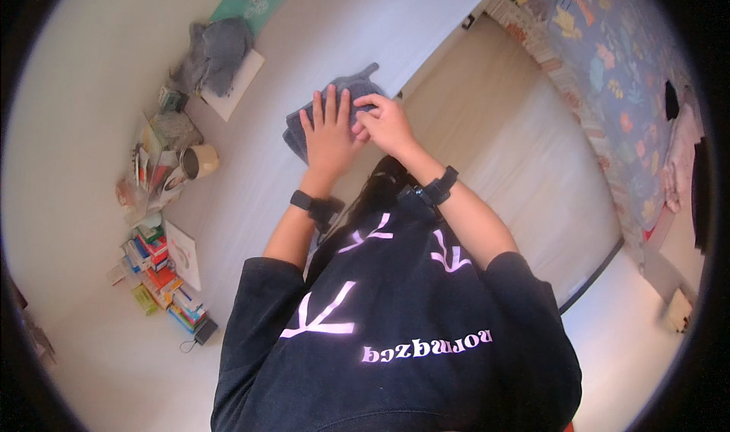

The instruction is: The person wipes a red door and its handle with a cloth, then wipes a white desk surface in a bedroom and moves small items on the desk while wiping.

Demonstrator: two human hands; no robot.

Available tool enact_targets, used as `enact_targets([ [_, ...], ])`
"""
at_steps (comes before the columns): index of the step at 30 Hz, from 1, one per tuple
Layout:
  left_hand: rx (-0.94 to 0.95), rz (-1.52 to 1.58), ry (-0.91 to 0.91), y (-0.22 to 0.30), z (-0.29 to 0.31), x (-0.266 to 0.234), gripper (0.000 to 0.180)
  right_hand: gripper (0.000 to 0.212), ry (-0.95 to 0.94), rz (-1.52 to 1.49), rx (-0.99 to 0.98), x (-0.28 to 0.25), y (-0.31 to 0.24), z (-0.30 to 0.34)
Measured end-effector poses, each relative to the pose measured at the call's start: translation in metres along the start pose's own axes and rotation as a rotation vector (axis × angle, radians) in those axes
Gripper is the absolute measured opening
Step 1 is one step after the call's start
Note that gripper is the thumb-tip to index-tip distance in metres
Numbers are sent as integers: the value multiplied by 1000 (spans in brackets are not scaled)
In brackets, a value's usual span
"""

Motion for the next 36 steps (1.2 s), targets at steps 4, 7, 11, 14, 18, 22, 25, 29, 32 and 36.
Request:
enact_targets([
  [4,47,66,5,14,-31,-2,84,19,97,78,50,-22,-26,-20],
  [7,80,60,12,23,-57,0,83,17,181,180,58,-39,-43,-41],
  [11,107,157,48,33,-97,-3,82,16,228,225,50,-69,-60,-72],
  [14,141,170,49,45,-126,-9,77,17,221,193,96,-96,-77,-86],
  [18,204,195,90,53,-161,1,75,29,205,-15,182,-123,-91,-100],
  [22,237,199,49,68,-194,9,72,36,252,-142,199,-148,-97,-114],
  [25,283,141,35,81,-220,16,77,33,293,-173,202,-168,-102,-127],
  [29,313,109,22,105,-255,23,79,31,301,-177,214,-202,-114,-147],
  [32,320,95,11,126,-285,28,80,29,331,-185,199,-228,-128,-164],
  [36,301,68,-52,155,-333,36,81,26,357,-157,212,-268,-155,-190],
])
Point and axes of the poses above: each hand's wrist, its own z-axis away from the middle knuckle, its own x-axis out of the palm, y = z × x, the point moved 6 cm from there along -z, towards the middle knuckle, and after that the axes turned 1 degree about y, right-handed, at the moved point
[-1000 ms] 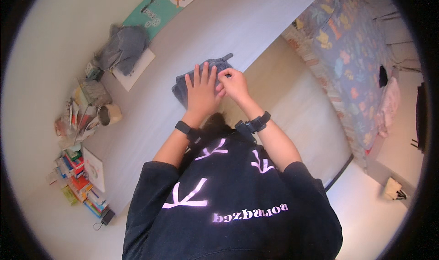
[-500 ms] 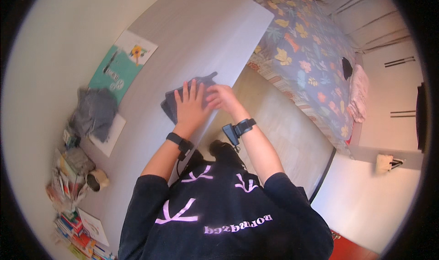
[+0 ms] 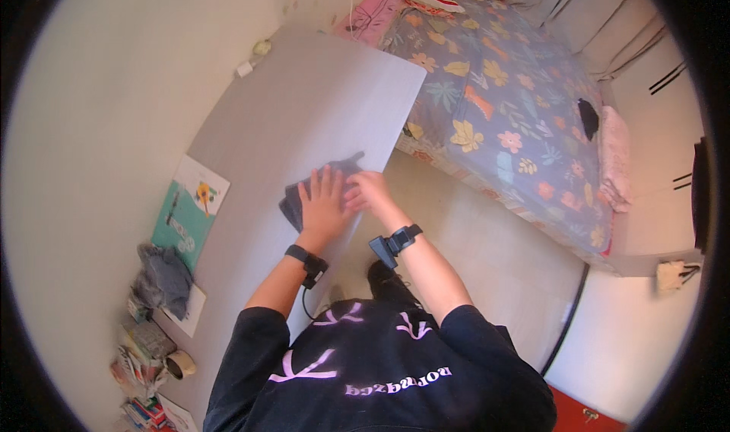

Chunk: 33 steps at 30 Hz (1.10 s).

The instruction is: The person wipes a red door and its handle with a cloth, then wipes a white desk surface in a bedroom and moves small items on the desk while wiping.

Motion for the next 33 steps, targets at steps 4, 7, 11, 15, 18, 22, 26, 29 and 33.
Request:
enact_targets([
  [4,9,-10,-46,12,-55,4,83,27,-68,-100,-27,-28,-27,-36],
  [7,-5,-43,-87,25,-88,13,84,27,-80,-92,-19,-50,-47,-58],
  [11,-3,-74,-50,36,-124,12,83,25,-50,-138,-88,-70,-69,-86],
  [15,19,-113,-108,46,-166,17,82,22,14,-81,-161,-90,-96,-101],
  [18,44,-117,-82,50,-193,17,82,21,23,-105,-173,-102,-113,-120],
  [22,62,-128,-73,56,-231,21,80,20,2,-145,-104,-120,-135,-145],
  [26,104,-147,-38,61,-267,22,79,19,30,-133,-126,-137,-159,-164],
  [29,122,-84,-8,70,-292,24,78,21,47,-150,-135,-155,-172,-180],
  [33,150,-39,35,81,-333,23,77,21,110,-102,-132,-175,-200,-201],
])
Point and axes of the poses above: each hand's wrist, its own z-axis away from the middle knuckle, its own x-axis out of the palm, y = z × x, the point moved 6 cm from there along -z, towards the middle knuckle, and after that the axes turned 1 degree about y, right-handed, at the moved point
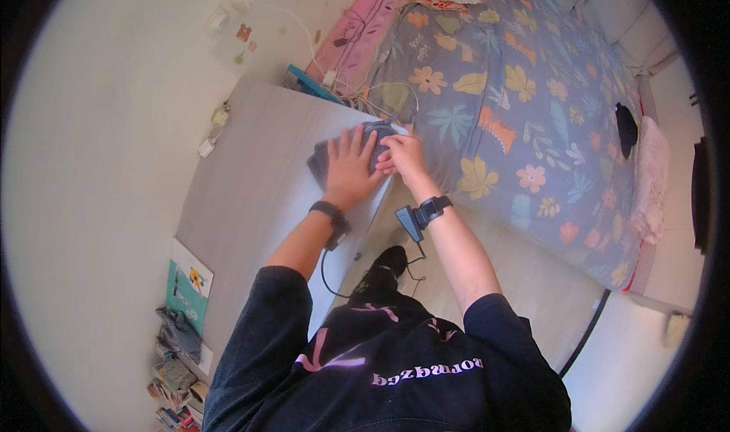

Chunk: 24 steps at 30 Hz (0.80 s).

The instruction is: The person wipes a red door and its handle with a cloth, then wipes a white desk surface in a bedroom and moves small items on the desk while wiping.

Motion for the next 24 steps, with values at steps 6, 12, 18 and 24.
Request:
enact_targets([
  [6,31,27,43,2,-38,2,75,22,-116,-106,52,-21,-20,-28],
  [12,158,54,-14,15,-60,0,73,25,-162,-388,176,-49,5,-41],
  [18,295,50,-12,6,-68,10,74,31,-134,-200,-40,-33,8,-15],
  [24,385,45,-56,2,-59,33,79,57,-67,55,-189,-30,47,12],
])
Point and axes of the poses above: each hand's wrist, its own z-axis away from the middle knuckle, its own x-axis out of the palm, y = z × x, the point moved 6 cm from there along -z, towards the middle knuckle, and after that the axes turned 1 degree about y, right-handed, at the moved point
